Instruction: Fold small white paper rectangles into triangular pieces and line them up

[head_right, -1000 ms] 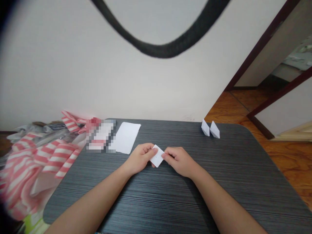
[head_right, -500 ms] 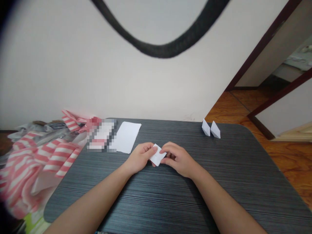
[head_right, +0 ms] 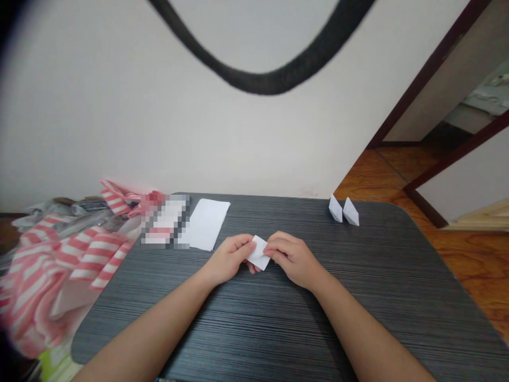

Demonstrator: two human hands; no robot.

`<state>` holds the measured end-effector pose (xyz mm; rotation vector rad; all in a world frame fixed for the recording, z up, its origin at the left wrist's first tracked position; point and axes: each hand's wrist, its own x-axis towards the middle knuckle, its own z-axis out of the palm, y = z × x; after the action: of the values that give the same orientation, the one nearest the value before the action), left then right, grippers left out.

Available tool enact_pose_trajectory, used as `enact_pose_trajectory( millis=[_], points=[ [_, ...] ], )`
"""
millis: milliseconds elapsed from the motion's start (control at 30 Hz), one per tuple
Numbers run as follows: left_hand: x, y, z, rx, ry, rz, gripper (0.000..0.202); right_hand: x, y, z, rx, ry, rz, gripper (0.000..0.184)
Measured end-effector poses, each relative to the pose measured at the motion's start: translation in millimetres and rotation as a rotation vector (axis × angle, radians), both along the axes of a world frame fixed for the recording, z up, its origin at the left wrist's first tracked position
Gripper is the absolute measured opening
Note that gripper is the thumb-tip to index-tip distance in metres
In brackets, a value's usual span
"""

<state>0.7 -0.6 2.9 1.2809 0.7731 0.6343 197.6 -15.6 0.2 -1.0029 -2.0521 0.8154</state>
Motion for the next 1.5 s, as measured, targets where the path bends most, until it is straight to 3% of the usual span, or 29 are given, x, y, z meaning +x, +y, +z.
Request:
enact_pose_trajectory(
  millis=[300, 500, 700, 1500],
  points=[
    [0.5, 0.1, -2.0, 0.032, 0.047, -0.017, 0.037, -3.9, -1.9, 3.1, -0.017, -0.019, -0.052, 0.017],
    [0.3, 0.2, -2.9, 0.006, -0.021, -0.025, 0.042, -3.9, -2.7, 3.7, -0.046, -0.016, -0.106, 0.018],
    [0.8, -1.5, -0.3, 0.042, -0.008, -0.067, 0.034, -3.7, -2.1, 4.9, -0.012, -0.04, -0.149, 0.018],
    [1.5, -3.5, -0.7, 0.135, 0.116, -0.023, 0.034, -6.3, -4.7, 3.0, -0.113, -0.05, -0.196, 0.011]
  ],
)
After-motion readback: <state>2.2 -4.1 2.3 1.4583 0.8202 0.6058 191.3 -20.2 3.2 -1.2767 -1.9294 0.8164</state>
